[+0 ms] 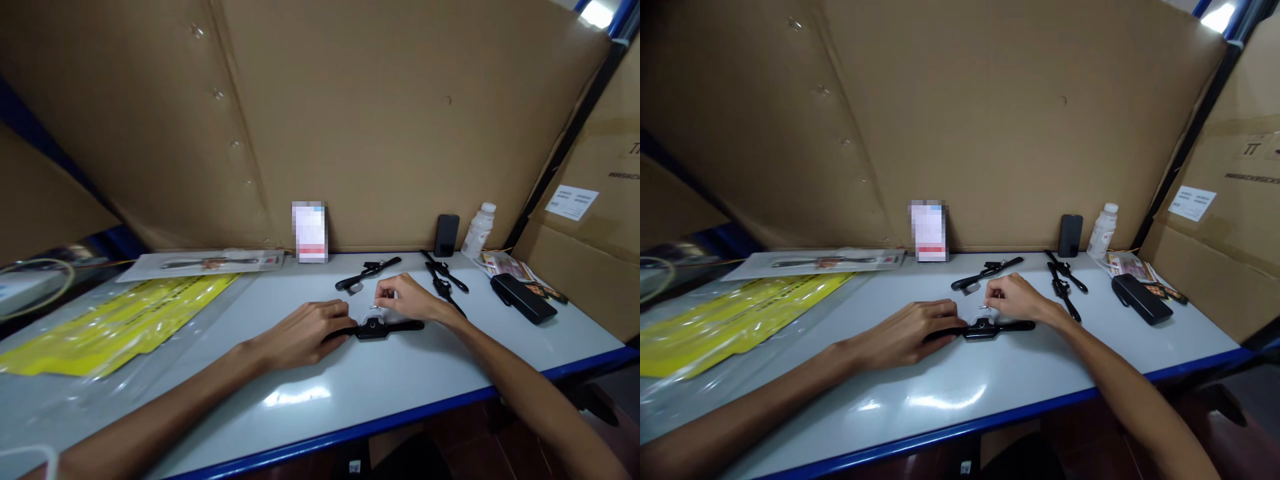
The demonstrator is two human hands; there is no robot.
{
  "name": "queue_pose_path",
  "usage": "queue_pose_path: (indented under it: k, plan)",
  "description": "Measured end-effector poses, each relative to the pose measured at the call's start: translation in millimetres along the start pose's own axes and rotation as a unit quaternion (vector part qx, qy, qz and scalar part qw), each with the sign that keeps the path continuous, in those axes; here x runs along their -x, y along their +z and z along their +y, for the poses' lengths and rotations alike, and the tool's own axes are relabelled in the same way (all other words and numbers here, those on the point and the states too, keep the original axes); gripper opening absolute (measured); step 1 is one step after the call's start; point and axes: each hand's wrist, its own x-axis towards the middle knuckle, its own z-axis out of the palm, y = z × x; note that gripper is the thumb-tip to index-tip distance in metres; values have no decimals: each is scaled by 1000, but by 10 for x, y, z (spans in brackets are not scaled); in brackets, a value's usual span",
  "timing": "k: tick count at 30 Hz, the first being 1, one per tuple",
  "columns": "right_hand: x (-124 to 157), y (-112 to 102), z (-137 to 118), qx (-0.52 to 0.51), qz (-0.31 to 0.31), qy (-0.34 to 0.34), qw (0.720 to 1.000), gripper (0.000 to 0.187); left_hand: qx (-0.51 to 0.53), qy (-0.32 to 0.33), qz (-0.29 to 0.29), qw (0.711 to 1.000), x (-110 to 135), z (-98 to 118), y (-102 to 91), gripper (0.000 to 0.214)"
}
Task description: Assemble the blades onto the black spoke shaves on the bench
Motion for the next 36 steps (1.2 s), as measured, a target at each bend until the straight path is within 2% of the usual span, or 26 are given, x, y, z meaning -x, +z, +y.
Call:
queue_pose_path:
  k: [2,7,12,18,26,31,36]
  plan:
    - [44,-50,-67,-12,-28,-13,999,8,-4,1,-6,1000,-1,4,-5,30]
    - [117,-70,-170,34,-80,-16,996,9,-1,5,3,1000,3,2,-4,33]
    - [129,-75,-226,46,-78,-12,996,12,7,5,1,1000,8,0,2,34]
    - [135,-27,-245,59,-89,-36,994,12,18,8,15,1000,7,2,-4,34]
    - [138,4,-262,92,-85,-16,992,10,15,6,13,1000,3,0,5,35]
    - [121,66,-284,144,-69,-18,987,8,14,1,3,1000,8,7,3,36]
    - [118,102,-314,197,-68,-33,978,13,13,1,9,1000,2,15,-5,37]
